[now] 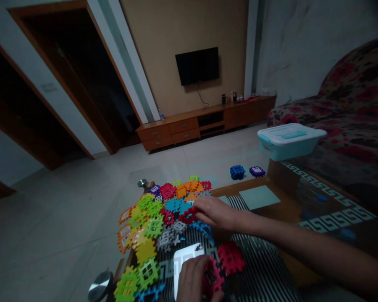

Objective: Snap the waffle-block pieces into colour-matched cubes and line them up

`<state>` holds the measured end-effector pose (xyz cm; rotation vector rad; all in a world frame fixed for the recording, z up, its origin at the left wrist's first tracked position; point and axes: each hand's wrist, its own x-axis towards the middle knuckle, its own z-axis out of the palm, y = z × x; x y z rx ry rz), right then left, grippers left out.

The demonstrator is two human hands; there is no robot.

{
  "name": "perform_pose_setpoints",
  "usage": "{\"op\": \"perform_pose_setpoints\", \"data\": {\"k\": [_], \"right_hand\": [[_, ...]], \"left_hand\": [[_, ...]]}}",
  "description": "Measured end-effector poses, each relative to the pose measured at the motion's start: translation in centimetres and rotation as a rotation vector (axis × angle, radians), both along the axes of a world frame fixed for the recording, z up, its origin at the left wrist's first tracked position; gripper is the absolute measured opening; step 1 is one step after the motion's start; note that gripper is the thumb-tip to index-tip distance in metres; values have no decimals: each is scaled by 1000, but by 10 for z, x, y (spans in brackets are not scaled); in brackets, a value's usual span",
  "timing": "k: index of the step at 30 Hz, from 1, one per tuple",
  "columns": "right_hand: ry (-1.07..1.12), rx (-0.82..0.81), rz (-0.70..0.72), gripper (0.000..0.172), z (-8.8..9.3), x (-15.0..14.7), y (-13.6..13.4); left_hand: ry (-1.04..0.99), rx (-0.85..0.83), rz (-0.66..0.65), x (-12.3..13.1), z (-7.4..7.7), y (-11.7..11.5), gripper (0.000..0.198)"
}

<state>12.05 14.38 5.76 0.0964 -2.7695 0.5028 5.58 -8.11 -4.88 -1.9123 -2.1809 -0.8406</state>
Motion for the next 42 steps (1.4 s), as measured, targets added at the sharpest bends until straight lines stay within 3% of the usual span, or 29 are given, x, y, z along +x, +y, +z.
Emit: {"op": "perform_pose_setpoints", "data": {"k": [4,7,10,14,18,21,24,27,29,32,36,39,42], "right_hand": [[50,-235,-68,17,5,50,35],[62,-474,-145,15,5,79,48],[-37,-666,-135,14,3,96,51],[-156,-830,28,12,-3,98,39],[-217,-752,60,12,-19,91,20],[-235,-555,-28,9,-32,89,12],[-194,-371,-105,12,-34,82,15],[-151,-240,-83,12,-20,53,21],[-126,-130,-20,13,-8,15,25],[-123,54,52,19,4,-57,29],[-106,123,69,17,1,-145,28],[-123,154,113,15,-8,-182,23],[-162,182,141,12,-12,-196,19]], "left_hand": [[7,-3,-117,24,20,46,57],[7,-99,-121,33,25,65,62],[-19,-135,-105,32,16,66,72],[23,-27,-30,13,0,45,71],[184,-65,123,-21,11,24,38],[255,-128,360,-50,36,23,28],[253,-299,458,-75,65,34,32],[228,-485,495,-94,86,48,32],[237,-566,530,-103,91,54,32],[264,-621,567,-119,84,50,34],[301,-697,676,-142,66,31,40],[312,-748,728,-150,64,21,43],[294,-730,725,-145,70,23,45]]}}
